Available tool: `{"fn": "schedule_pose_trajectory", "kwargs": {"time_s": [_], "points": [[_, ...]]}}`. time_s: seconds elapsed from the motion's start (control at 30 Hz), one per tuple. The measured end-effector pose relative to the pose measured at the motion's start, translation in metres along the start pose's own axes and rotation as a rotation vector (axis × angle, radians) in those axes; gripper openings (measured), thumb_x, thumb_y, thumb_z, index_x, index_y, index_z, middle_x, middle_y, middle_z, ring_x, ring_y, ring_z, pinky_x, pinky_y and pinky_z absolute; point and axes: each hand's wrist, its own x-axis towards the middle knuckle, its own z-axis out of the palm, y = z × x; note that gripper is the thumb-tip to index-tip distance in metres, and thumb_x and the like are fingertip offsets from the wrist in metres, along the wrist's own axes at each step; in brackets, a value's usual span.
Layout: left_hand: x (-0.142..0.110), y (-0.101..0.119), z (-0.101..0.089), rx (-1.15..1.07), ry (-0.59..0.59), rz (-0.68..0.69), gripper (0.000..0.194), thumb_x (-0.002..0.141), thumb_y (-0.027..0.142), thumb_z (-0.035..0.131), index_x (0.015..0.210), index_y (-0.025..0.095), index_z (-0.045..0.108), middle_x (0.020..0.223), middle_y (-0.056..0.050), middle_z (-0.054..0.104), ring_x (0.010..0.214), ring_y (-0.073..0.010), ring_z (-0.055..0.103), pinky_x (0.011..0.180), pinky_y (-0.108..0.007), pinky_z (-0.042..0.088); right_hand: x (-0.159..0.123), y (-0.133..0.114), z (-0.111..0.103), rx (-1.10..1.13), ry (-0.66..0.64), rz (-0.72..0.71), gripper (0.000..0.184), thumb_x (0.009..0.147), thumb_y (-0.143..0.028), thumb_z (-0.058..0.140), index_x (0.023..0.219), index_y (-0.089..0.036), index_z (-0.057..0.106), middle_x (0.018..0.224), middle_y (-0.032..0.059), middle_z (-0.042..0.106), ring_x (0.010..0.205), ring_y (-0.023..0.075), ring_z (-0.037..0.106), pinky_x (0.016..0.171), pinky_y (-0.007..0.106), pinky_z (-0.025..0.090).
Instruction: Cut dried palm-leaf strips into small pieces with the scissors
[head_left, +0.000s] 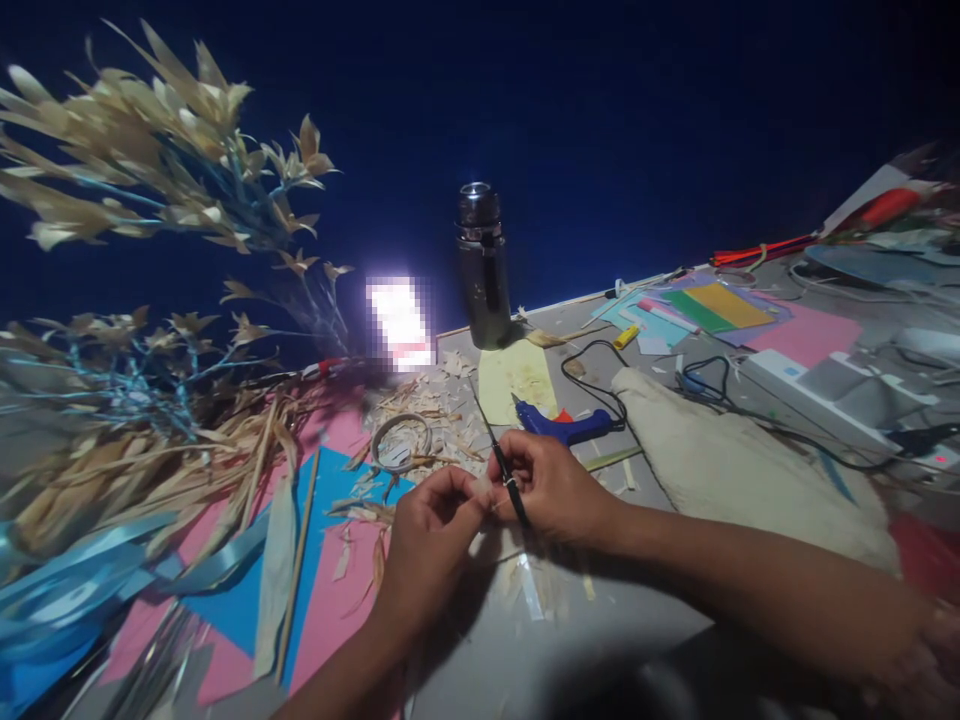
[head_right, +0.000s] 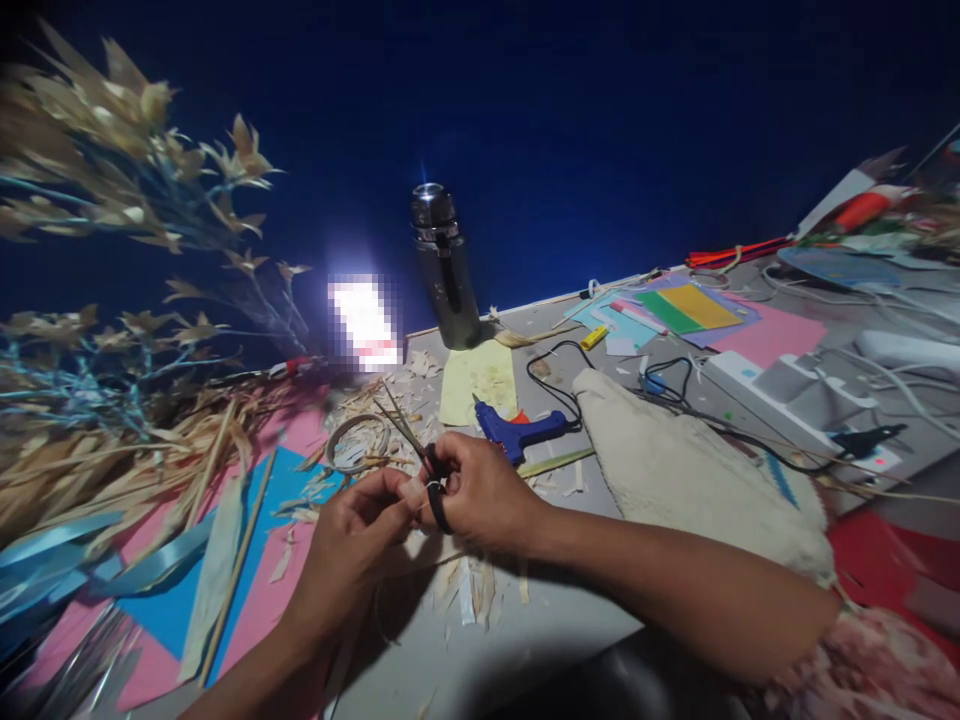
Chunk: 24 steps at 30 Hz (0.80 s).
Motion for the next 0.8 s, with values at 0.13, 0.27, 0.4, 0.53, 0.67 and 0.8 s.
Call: {"fn": "schedule_pose_trajectory", "kwargs": {"time_s": [0.13,0.27,0.4,0.53,0.67,0.8], "points": [[0.0,0.0,0.001,-0.106,-0.052,-0.091,0.011,0.072,0.02,0.074,0.067,0.016,0.065,0.069,-0.002,0.065,0.067,-0.0143,0.057,0.063,-0.023,0.046,0.001,-0.001,-0.002,-0.011,-0.007,-0.017,0.019,0.066,-0.019,0.073,0.076,-0.018,0.057,0.064,-0.0063,0.048,0.057,0.0093,0.038,0.051,0.022,0.03],[-0.001,0.002,0.005,-0.313,-0.088,-0.218,0.015,0.07,0.022,0.077,0.066,0.016,0.063,0.064,0.0,0.063,0.062,-0.0124,0.055,0.066,-0.026,0.049,0.0,-0.002,-0.003,0.024,-0.027,-0.011,0.019,0.066,-0.018,0.072,0.077,-0.018,0.056,0.065,-0.0059,0.05,0.058,0.0098,0.042,0.053,0.023,0.033],[-0.001,0.006,0.003,-0.371,-0.126,-0.209,0.019,0.069,0.022,0.08,0.067,0.016,0.062,0.063,0.001,0.062,0.06,-0.0106,0.054,0.062,-0.023,0.048,0.002,-0.003,-0.003,0.123,-0.019,0.014,0.021,0.063,-0.015,0.071,0.077,-0.018,0.056,0.067,-0.0045,0.054,0.061,0.0116,0.049,0.056,0.023,0.037],[0.006,0.014,-0.009,-0.535,-0.15,-0.122,0.02,0.074,0.024,0.079,0.074,0.018,0.06,0.071,0.002,0.064,0.06,-0.0108,0.058,0.06,-0.023,0.048,0.006,-0.005,-0.005,0.248,0.096,0.082,0.02,0.062,-0.014,0.07,0.077,-0.018,0.058,0.066,-0.0051,0.055,0.057,0.0103,0.048,0.053,0.022,0.036],[0.013,0.017,-0.014,-0.584,-0.059,-0.125,0.029,0.07,0.021,0.083,0.076,0.019,0.055,0.069,0.002,0.065,0.057,-0.0109,0.059,0.056,-0.022,0.047,0.01,-0.006,-0.008,0.333,0.119,0.153,0.024,0.061,-0.018,0.074,0.079,-0.018,0.058,0.061,-0.006,0.053,0.053,0.0091,0.045,0.05,0.022,0.032],[0.016,0.005,-0.011,-0.516,-0.078,-0.216,0.032,0.068,0.022,0.085,0.08,0.019,0.055,0.061,0.003,0.061,0.051,-0.0101,0.056,0.049,-0.018,0.039,0.012,-0.005,-0.008,0.349,0.101,0.16,0.027,0.058,-0.019,0.076,0.078,-0.017,0.058,0.059,-0.0061,0.053,0.051,0.008,0.042,0.048,0.021,0.03]]}}
